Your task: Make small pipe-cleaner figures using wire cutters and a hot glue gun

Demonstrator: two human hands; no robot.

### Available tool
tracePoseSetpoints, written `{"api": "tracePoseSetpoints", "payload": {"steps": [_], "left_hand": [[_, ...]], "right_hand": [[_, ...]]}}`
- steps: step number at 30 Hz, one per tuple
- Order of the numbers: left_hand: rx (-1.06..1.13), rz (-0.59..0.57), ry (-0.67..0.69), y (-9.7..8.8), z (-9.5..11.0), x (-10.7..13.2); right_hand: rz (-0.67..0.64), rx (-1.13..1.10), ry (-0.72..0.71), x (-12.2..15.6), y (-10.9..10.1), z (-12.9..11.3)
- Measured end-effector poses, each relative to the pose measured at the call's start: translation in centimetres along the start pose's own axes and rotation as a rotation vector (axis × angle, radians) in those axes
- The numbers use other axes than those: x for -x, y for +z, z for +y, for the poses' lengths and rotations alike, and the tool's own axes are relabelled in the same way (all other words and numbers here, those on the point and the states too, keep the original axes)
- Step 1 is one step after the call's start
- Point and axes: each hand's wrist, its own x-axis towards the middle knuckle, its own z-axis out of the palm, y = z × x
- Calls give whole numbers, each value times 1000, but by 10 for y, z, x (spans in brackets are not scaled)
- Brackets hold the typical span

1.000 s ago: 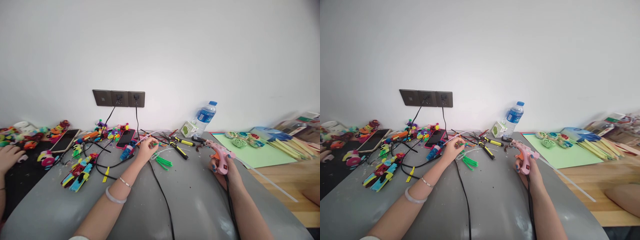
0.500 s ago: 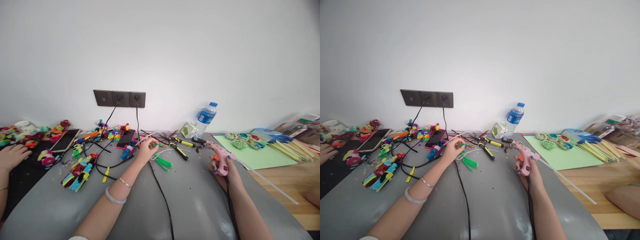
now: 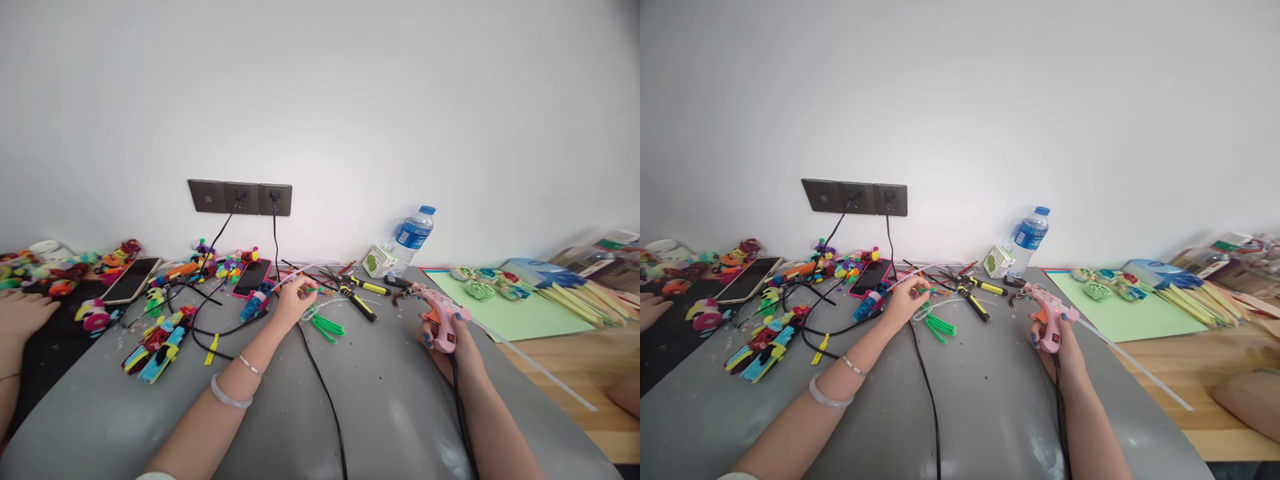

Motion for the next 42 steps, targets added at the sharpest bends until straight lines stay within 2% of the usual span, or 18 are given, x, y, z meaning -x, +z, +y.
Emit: {"api": "tracePoseSetpoints", "payload": {"steps": [7, 12, 16, 19, 21, 25, 29, 34, 38, 42], "left_hand": [[44, 10, -33, -1, 5, 0], [188, 120, -129, -3, 5, -2], [492, 243, -307, -4, 1, -6], [847, 234, -493, -6, -1, -10], [1060, 217, -567, -9, 0, -12], [1328, 215, -584, -17, 5, -15], [1529, 118, -517, -24, 13, -15], [1589, 7, -557, -29, 19, -10], [1536, 2, -603, -30, 20, -10], [1469, 14, -590, -29, 19, -11]], "right_hand": [[-14, -11, -5, 2, 2, -2], [-15, -32, 3, 3, 4, -3], [-8, -8, 2, 3, 5, -5], [-3, 3, 6, 4, 6, -6], [3, 14, -1, 3, 6, -6], [15, 23, -8, 2, 6, -5], [21, 15, -8, 3, 6, -4], [18, 11, 10, 4, 6, -5], [18, 9, 26, 5, 6, -6], [13, 20, 10, 5, 5, -6]]}}
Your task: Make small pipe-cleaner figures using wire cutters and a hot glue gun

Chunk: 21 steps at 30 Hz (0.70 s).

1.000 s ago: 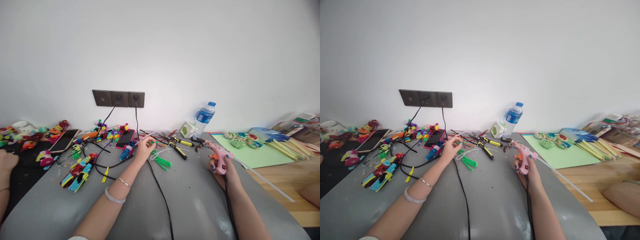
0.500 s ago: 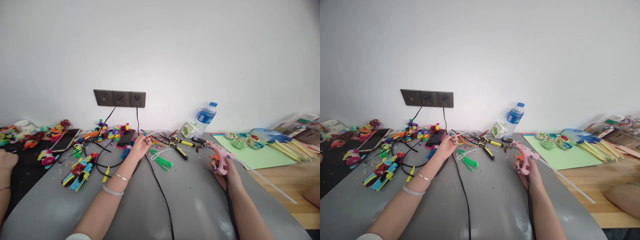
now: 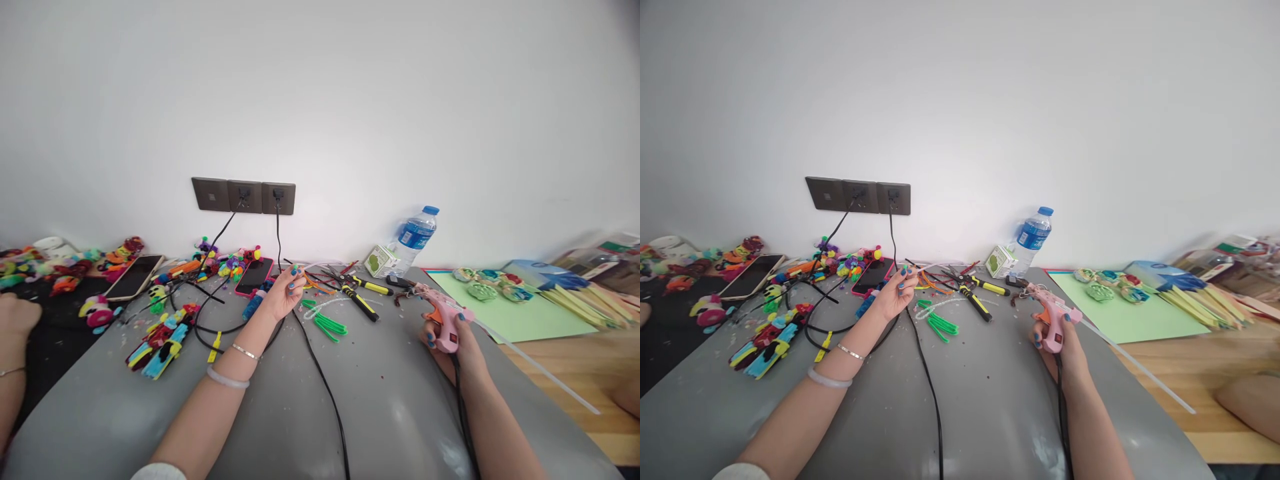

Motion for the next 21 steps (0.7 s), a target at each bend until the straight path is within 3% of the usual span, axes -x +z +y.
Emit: {"api": "tracePoseSetpoints", "payload": {"steps": [5, 13, 21], "left_hand": [[-46, -26, 68, -4, -2, -5], [-58, 86, 148, -14, -1, -15], [-59, 88, 77, -18, -2, -17]], "right_hand": [[-10, 30, -21, -1, -1, 1], [1, 11, 2, 0, 1, -1], [-1, 10, 4, 0, 1, -1]]}}
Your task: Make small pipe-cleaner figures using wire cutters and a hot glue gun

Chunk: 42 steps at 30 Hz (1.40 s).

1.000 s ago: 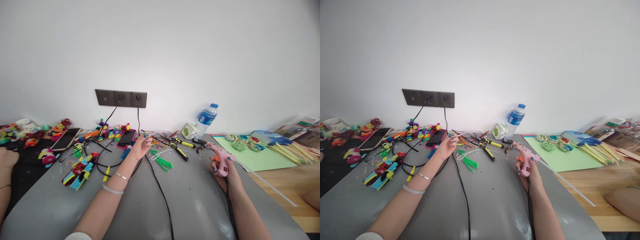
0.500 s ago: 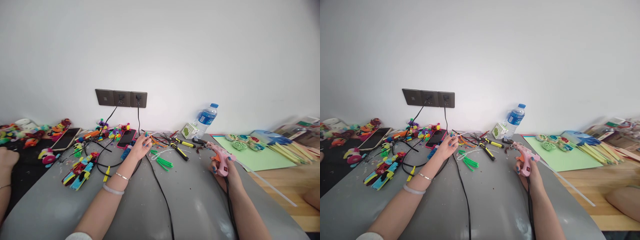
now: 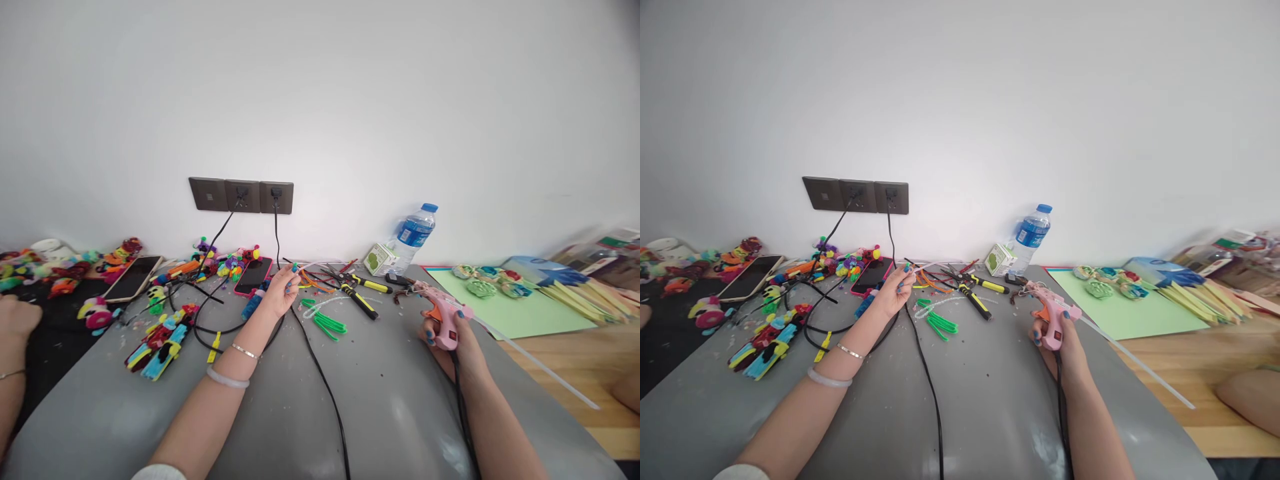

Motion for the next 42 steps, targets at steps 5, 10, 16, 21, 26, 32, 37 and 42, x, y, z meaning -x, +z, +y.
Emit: {"api": "tracePoseSetpoints", "payload": {"steps": [5, 10, 16, 21, 26, 32, 37, 42], "left_hand": [[-20, 28, 31, 0, -1, -1], [-41, 68, 99, 0, -3, -2], [-82, 82, 103, 0, -3, -4], [-97, 75, 89, -2, -2, -5], [-107, 85, 95, -3, -3, -5], [-123, 93, 105, -2, -5, -6], [-126, 88, 94, -3, -4, -6], [-130, 90, 87, -4, -6, -6]], "right_hand": [[-5, -4, -4, 0, -1, 1], [-4, 15, -8, -1, -1, 1], [30, 28, -11, 1, 4, -5], [15, 40, -16, 1, 4, -4], [15, 35, -20, 0, 2, -2], [28, 23, -10, 3, 4, -4], [25, 21, -15, 2, 6, -6], [18, 9, -2, 3, 6, -6]]}}
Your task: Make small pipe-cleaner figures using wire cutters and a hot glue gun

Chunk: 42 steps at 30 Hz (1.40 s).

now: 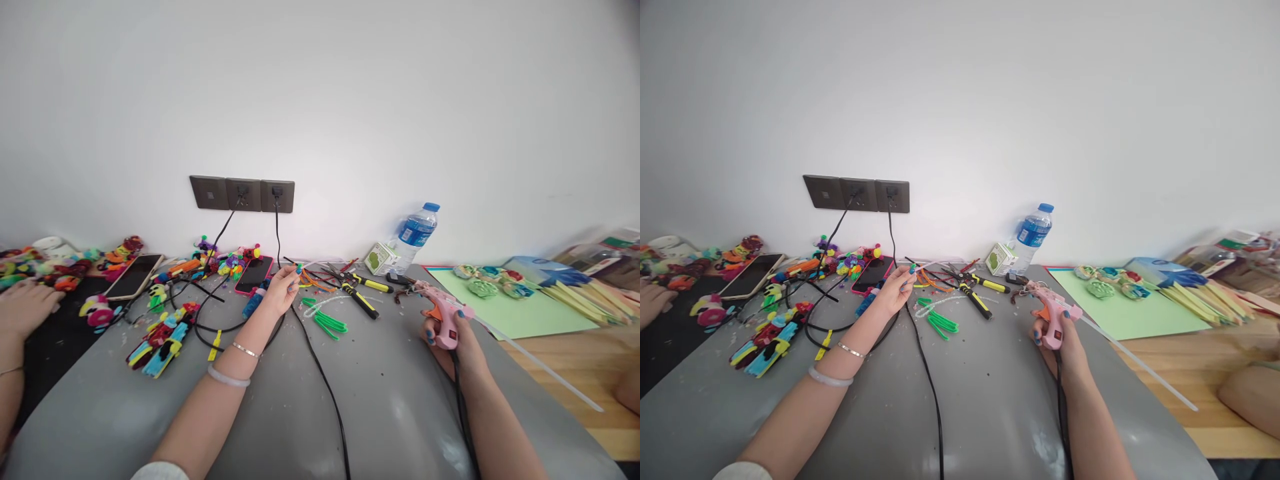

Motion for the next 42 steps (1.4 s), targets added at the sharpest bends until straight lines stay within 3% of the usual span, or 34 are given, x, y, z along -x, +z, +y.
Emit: {"api": "tracePoseSetpoints", "payload": {"steps": [26, 31, 34, 38, 42], "left_hand": [[-53, -131, -75, 3, -1, 8], [-234, -77, -21, 5, -3, 9], [-430, -68, 83, 3, -6, 8], [-732, -110, 254, 0, -11, 8], [-939, -182, 303, 2, -14, 11]], "right_hand": [[-21, -45, -29, -7, -7, 10], [-40, -52, -17, -5, -8, 11], [-47, -53, -25, -5, -9, 11], [-41, -43, -27, -5, -10, 11], [-43, -43, -20, -5, -8, 10]]}}
